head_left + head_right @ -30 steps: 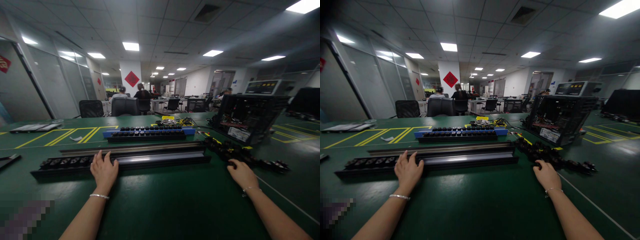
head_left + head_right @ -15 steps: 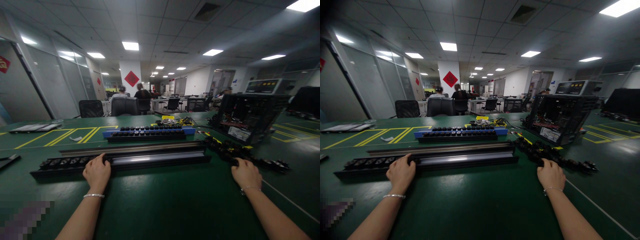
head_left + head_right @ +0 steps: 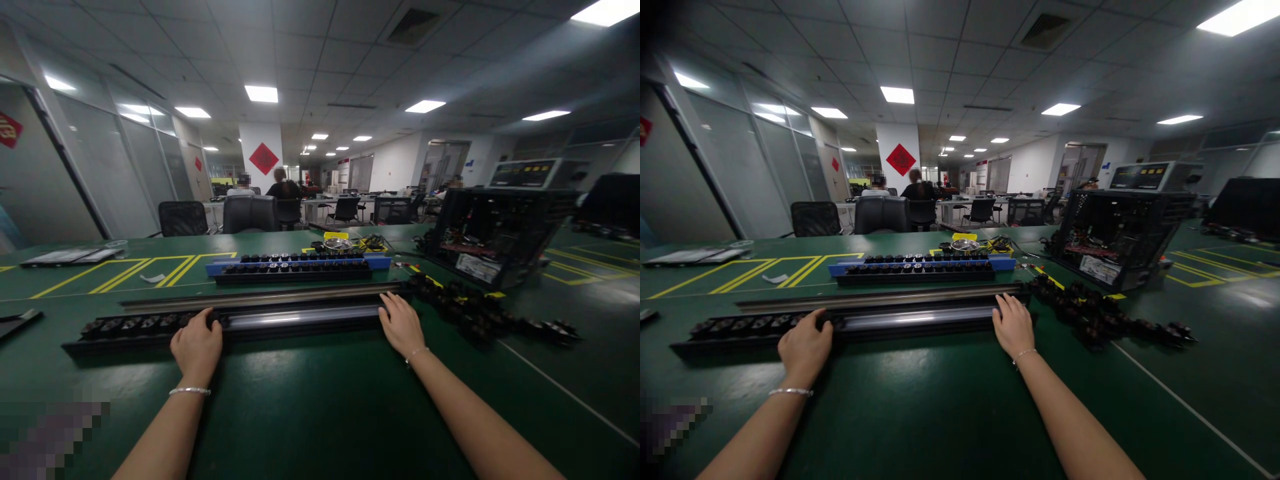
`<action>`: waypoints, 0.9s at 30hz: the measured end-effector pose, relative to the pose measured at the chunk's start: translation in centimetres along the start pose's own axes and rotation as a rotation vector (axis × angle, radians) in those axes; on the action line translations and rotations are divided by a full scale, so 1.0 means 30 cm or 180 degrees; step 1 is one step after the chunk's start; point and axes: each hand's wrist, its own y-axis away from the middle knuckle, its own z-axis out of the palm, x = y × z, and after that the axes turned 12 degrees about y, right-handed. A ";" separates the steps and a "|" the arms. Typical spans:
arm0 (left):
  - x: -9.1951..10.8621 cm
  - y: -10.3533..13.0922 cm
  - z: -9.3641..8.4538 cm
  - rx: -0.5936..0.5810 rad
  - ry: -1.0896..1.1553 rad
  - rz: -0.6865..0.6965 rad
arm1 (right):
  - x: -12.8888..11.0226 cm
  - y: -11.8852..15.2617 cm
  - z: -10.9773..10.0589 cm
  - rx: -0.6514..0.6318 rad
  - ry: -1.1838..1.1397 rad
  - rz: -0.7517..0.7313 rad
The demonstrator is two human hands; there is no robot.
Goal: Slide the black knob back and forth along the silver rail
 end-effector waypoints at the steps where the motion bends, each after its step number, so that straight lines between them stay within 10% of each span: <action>1: 0.000 0.000 -0.001 -0.0012 -0.0011 0.0038 | -0.022 -0.003 0.009 -0.0048 -0.0011 0.0035; 27: 0.042 0.020 0.033 -0.0425 0.0621 0.0073 | -0.052 0.012 0.042 -0.0219 -0.0008 0.0013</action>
